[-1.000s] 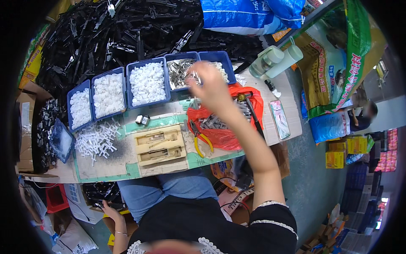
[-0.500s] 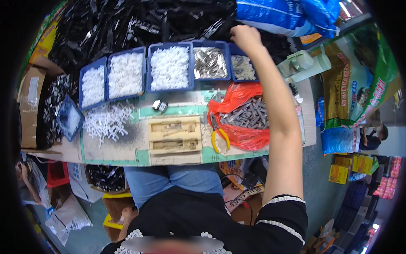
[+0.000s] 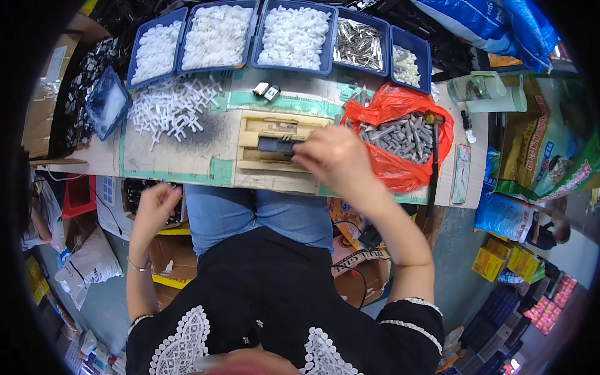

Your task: The person assembles small plastic and metal components into a plastic housing unit by hand using a jig, prying tool, and wire cutters.

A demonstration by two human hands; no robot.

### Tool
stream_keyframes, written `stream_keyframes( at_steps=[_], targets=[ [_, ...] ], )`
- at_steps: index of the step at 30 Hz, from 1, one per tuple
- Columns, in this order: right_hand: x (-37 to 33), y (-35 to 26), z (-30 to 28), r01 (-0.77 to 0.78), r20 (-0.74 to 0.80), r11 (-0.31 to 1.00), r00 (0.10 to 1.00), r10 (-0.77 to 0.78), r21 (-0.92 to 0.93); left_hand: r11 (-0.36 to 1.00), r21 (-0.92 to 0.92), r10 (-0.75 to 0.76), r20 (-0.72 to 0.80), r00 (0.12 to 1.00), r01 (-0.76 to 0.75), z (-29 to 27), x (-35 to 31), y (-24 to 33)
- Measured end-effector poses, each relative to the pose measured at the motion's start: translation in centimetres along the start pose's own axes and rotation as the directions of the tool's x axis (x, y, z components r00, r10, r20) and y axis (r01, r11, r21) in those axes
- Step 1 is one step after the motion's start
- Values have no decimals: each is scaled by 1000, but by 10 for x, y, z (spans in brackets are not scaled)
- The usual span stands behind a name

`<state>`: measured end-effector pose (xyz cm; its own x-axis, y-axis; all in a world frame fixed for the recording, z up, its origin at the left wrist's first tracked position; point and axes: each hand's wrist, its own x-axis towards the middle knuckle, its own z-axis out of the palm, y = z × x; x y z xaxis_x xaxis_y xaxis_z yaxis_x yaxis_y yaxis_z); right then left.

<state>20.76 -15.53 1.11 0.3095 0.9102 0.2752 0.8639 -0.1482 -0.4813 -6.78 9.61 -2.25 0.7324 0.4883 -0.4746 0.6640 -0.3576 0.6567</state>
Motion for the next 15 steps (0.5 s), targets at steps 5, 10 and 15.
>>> stream_keyframes(
  at_steps=[5, 10, 15],
  targets=[
    [-16, -30, 42, -38, -59, 997, 998, 35, -63, 753, 186, 657, -272, 703, -631, 15, 42, 100],
    [-12, -44, 42, -98, -46, 989, 995, 93, -111, 553, 407, 832, -319, 454, -727, 60, 110, 140],
    [-17, -36, 38, -148, -73, 989, 986, 146, -9, 513, 619, 807, -112, 580, -595, 73, 139, 154]
  ],
)
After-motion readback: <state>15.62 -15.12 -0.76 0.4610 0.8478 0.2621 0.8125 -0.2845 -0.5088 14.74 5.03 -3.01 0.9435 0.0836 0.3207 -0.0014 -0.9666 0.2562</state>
